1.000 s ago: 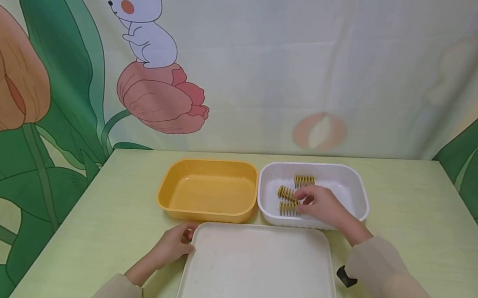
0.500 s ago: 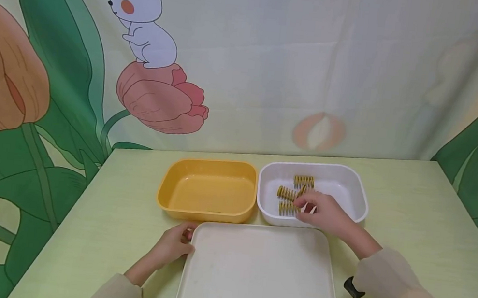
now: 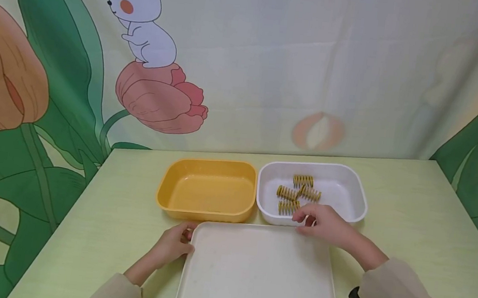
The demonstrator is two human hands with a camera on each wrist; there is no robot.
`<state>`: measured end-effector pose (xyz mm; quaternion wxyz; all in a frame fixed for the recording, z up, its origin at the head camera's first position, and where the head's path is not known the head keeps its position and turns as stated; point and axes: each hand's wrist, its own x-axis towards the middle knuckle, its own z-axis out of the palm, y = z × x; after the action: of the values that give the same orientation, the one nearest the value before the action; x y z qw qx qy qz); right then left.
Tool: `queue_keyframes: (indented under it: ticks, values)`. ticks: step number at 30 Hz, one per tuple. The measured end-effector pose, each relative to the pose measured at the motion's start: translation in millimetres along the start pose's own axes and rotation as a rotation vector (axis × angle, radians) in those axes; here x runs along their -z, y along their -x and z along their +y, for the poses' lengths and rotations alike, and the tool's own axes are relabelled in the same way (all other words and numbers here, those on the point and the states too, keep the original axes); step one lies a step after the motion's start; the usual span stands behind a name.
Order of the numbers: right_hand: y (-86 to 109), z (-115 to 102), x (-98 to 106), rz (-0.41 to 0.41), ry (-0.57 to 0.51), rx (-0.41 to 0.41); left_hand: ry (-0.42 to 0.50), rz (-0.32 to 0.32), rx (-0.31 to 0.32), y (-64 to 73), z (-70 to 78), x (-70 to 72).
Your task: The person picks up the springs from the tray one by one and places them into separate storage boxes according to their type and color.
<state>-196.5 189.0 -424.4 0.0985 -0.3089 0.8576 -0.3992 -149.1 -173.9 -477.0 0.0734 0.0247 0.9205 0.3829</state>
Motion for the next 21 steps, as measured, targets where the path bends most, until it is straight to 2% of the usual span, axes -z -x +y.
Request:
queue_keyframes:
  ticks: [13,21]
  values:
    - [16.8,5,-3,-0.075,-0.025,-0.066,-0.003,0.006,0.001,-0.2,-0.8,-0.9]
    - [23.9,16,-7,-0.130,-0.043,-0.117,0.015,-0.002,0.008,-0.1,0.5,0.5]
